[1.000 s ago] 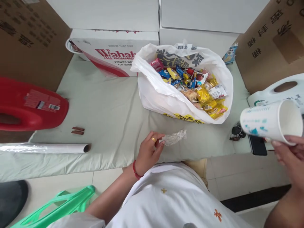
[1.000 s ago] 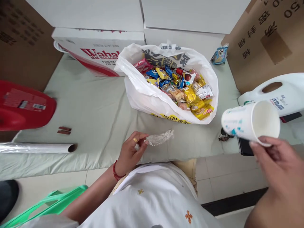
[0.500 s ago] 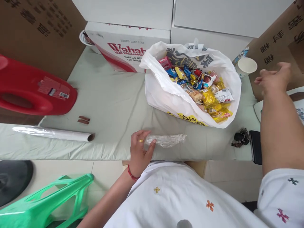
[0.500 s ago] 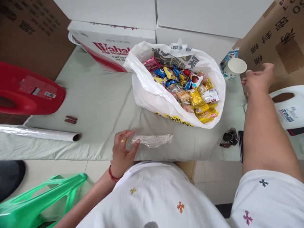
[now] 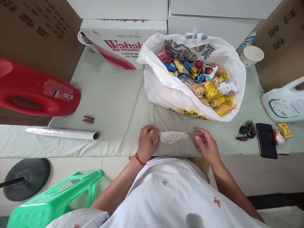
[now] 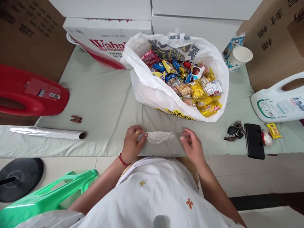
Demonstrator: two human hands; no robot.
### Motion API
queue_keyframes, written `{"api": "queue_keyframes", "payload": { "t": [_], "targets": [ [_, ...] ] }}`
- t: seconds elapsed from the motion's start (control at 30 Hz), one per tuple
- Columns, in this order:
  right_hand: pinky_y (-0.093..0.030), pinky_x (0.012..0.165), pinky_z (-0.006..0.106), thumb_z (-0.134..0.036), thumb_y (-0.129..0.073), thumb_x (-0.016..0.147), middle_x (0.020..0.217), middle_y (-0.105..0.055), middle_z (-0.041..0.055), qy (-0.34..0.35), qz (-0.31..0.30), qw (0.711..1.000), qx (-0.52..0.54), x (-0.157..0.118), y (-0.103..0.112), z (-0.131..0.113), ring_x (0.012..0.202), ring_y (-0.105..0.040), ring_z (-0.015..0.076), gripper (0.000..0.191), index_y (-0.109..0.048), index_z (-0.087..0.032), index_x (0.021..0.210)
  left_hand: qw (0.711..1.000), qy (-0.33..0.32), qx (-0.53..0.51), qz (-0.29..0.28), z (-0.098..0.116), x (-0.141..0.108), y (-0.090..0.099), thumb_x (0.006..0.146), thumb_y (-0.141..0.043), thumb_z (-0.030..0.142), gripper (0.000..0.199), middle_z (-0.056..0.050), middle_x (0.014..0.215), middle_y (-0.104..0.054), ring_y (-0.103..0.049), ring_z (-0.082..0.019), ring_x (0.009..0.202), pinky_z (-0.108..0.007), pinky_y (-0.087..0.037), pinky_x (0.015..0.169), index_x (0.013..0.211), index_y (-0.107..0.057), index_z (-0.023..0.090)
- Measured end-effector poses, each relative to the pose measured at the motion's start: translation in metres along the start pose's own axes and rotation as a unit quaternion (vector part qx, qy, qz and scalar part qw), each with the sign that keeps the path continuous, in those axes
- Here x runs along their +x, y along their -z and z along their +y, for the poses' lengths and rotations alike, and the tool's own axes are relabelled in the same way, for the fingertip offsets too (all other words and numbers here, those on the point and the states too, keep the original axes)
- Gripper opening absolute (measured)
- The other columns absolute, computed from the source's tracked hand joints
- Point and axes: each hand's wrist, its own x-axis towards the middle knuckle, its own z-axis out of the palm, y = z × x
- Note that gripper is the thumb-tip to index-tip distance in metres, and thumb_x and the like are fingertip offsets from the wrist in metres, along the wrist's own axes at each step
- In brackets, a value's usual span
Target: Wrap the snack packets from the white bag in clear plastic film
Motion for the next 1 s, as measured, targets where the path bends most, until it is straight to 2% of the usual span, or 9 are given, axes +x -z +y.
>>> {"api": "queue_keyframes", "payload": {
  "t": [0.17, 0.3, 0.4, 0.5, 0.6, 0.7, 0.77, 0.9, 1.0],
  "targets": [
    [-0.039, 0.048, 0.025, -0.061, -0.080, 0.074, 0.069, -0.061, -0.0014, -0.047, -0.079, 0.994, 0.055, 0.025, -0.035, -0.021, 0.055, -0.046, 0.0108, 0.044, -0.072, -0.021, 0.090, 0.972, 0.144, -0.177, -0.050, 0.013, -0.008, 0.013, 0.093, -0.062, 0.051, 0.030, 0.000, 0.073, -0.061, -0.055, -0.016, 0.066, -0.030, -0.044, 0.067, 0.087, -0.064, 0.021],
    [-0.019, 0.039, 0.021, -0.063, -0.090, 0.059, 0.058, -0.046, -0.0075, -0.134, -0.099, 0.976, 0.139, 0.039, -0.025, -0.036, 0.046, -0.030, 0.0058, 0.053, -0.068, -0.020, 0.082, 0.912, 0.263, -0.310, -0.056, -0.001, -0.014, 0.021, 0.079, -0.071, 0.064, 0.045, 0.005, 0.063, -0.048, -0.042, -0.012, 0.057, -0.026, -0.035, 0.057, 0.081, -0.062, 0.021],
    [-0.016, 0.038, 0.020, -0.060, -0.096, 0.052, 0.056, -0.046, -0.0081, -0.157, -0.118, 0.969, 0.150, 0.045, -0.016, -0.047, 0.045, -0.028, 0.0038, 0.056, -0.068, -0.018, 0.078, 0.928, 0.270, -0.254, -0.038, -0.018, -0.018, 0.030, 0.079, -0.071, 0.064, 0.045, 0.003, 0.066, -0.052, -0.045, -0.013, 0.060, -0.027, -0.037, 0.060, 0.082, -0.064, 0.020],
    [-0.015, 0.036, 0.018, -0.057, -0.099, 0.047, 0.057, -0.046, -0.0089, -0.162, -0.093, 0.967, 0.175, 0.050, -0.011, -0.056, 0.044, -0.026, 0.0021, 0.058, -0.066, -0.019, 0.076, 0.975, 0.190, -0.084, 0.083, -0.025, -0.023, 0.042, 0.086, -0.068, 0.055, 0.035, -0.003, 0.082, -0.060, -0.057, -0.019, 0.074, -0.033, -0.047, 0.071, 0.087, -0.067, 0.020],
    [-0.015, 0.036, 0.016, -0.054, -0.101, 0.043, 0.058, -0.047, -0.0089, -0.164, -0.082, 0.964, 0.190, 0.052, -0.014, -0.064, 0.044, -0.026, 0.0012, 0.059, -0.066, -0.019, 0.075, 0.982, -0.004, 0.016, 0.187, -0.010, -0.027, 0.047, 0.092, -0.069, 0.044, 0.026, -0.009, 0.102, -0.064, -0.062, -0.025, 0.099, -0.040, -0.051, 0.088, 0.101, -0.067, 0.020],
    [-0.015, 0.035, 0.015, -0.054, -0.102, 0.041, 0.056, -0.046, -0.0085, -0.169, -0.093, 0.962, 0.195, 0.052, -0.023, -0.071, 0.044, -0.027, 0.0014, 0.061, -0.064, -0.019, 0.073, 0.969, -0.201, 0.008, 0.143, 0.021, -0.023, 0.034, 0.090, -0.074, 0.052, 0.041, -0.012, 0.114, -0.066, -0.063, -0.029, 0.111, -0.044, -0.051, 0.095, 0.115, -0.066, 0.022],
    [-0.015, 0.035, 0.015, -0.054, -0.102, 0.041, 0.055, -0.046, -0.0083, -0.170, -0.101, 0.960, 0.199, 0.054, -0.027, -0.075, 0.044, -0.026, 0.0012, 0.061, -0.064, -0.019, 0.072, 0.969, -0.229, 0.011, 0.094, 0.038, -0.015, 0.019, 0.091, -0.072, 0.054, 0.038, -0.013, 0.110, -0.069, -0.065, -0.029, 0.105, -0.044, -0.051, 0.091, 0.111, -0.067, 0.022],
    [-0.020, 0.035, 0.014, -0.051, -0.103, 0.042, 0.059, -0.048, -0.0082, -0.143, -0.083, 0.959, 0.230, 0.062, -0.023, -0.079, 0.046, -0.029, 0.0015, 0.060, -0.065, -0.019, 0.076, 0.989, -0.024, -0.147, -0.016, 0.046, 0.003, -0.004, 0.102, -0.054, 0.041, 0.025, 0.001, 0.064, -0.059, -0.056, -0.015, 0.060, -0.029, -0.041, 0.062, 0.088, -0.062, 0.022],
    [-0.041, 0.044, 0.016, -0.060, -0.097, 0.054, 0.072, -0.059, -0.0044, -0.078, -0.045, 0.961, 0.262, 0.060, -0.022, -0.076, 0.055, -0.045, 0.0052, 0.059, -0.068, -0.021, 0.087, 0.918, 0.154, -0.361, -0.062, 0.043, 0.011, -0.011, 0.095, -0.060, 0.054, 0.031, 0.008, 0.053, -0.049, -0.044, -0.011, 0.044, -0.026, -0.034, 0.050, 0.087, -0.053, 0.024]
  ]
}}
